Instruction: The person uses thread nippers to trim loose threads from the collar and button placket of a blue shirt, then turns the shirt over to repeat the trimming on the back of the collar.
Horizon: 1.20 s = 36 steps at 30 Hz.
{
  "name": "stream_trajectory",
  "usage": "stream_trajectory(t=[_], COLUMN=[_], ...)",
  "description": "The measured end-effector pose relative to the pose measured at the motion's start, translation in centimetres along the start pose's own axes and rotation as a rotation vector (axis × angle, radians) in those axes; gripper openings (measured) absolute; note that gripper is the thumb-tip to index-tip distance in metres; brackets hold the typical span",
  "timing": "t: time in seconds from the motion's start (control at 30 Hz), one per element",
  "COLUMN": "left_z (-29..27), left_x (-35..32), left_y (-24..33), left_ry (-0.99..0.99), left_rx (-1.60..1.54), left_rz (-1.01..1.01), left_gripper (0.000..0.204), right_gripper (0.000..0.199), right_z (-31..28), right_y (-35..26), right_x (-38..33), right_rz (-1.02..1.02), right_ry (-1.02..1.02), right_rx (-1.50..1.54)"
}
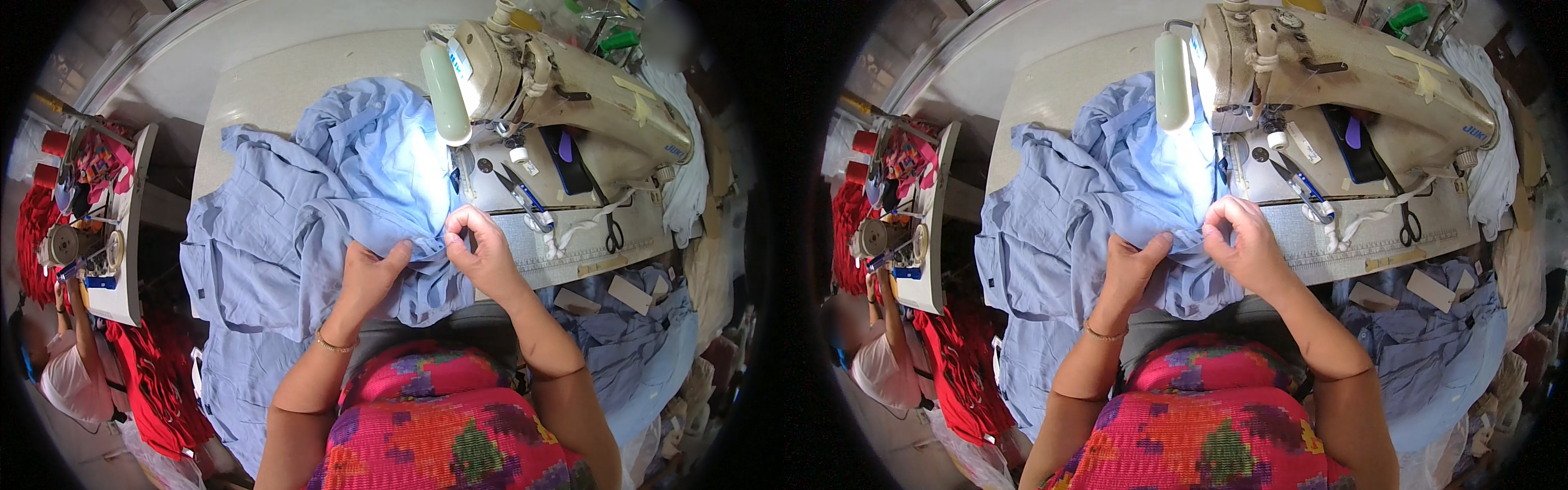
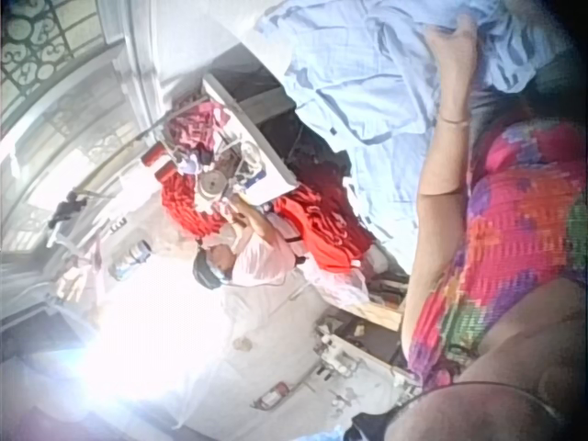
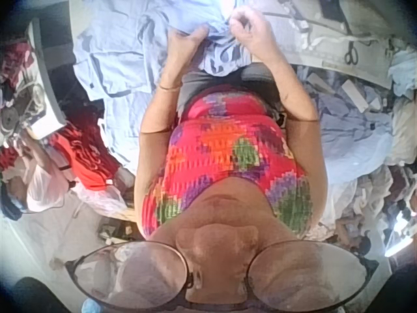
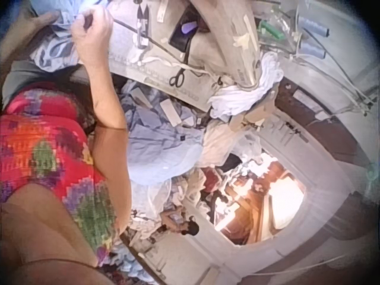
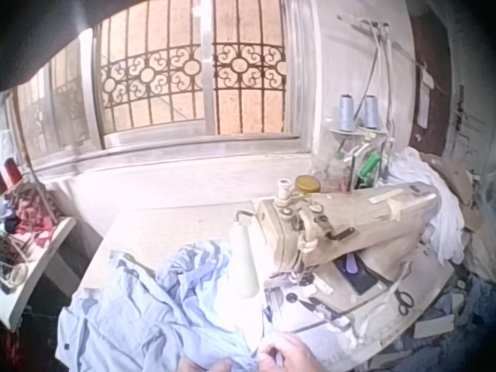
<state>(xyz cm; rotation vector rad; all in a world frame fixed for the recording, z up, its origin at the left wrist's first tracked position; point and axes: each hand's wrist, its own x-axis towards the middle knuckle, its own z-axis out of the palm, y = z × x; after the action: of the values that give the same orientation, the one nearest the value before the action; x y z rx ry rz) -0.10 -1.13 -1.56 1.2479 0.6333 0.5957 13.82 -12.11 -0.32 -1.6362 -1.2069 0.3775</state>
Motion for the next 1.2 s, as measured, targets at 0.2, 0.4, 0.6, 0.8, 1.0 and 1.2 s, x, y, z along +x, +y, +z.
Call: stream_trajectory(t=[0.2,0.4,0.6,0.8,1.0,1.2], left_z=[0.1,0.0,0.1,0.4,0.2,0.1], left_x=[0.0,0.0,0.0,-0.2,0.1,0.0], left_y=[0.3,0.2,0.2,0.7,-0.6,-0.4], left_ry=[-0.016,-0.023,-0.03,-0.14,-0.053,-0.104], left_rx=[0.079,0.09,0.058,0.265,0.106,0.055], left_rz=[-0.001,-0.031,0.006,0.012,-0.028,-0.047], left_gripper=[0.013,0.012,0.012,0.015,0.015,0.014], right_gripper=[0.007,0.009,0.017,0.016,0.007,0.007], right_z=[0.0,-0.4,-0.1,0.2,-0.3,-0.2], right_y=[-0.6,-1.0,-1.2,-1.4,-1.1,-1.0], right_x=[-0.4,0.4,0.2,0.3,0.4,0.8], right_rz=[0.18,-0.03,-0.313,-0.408,-0.209,-0.083], right_ry=[-0.114,-0.2,-0.144,-0.043,-0.05,-0.245], right_rx=[0.432,0.065,-0.412,-0.487,-0.106,0.135])
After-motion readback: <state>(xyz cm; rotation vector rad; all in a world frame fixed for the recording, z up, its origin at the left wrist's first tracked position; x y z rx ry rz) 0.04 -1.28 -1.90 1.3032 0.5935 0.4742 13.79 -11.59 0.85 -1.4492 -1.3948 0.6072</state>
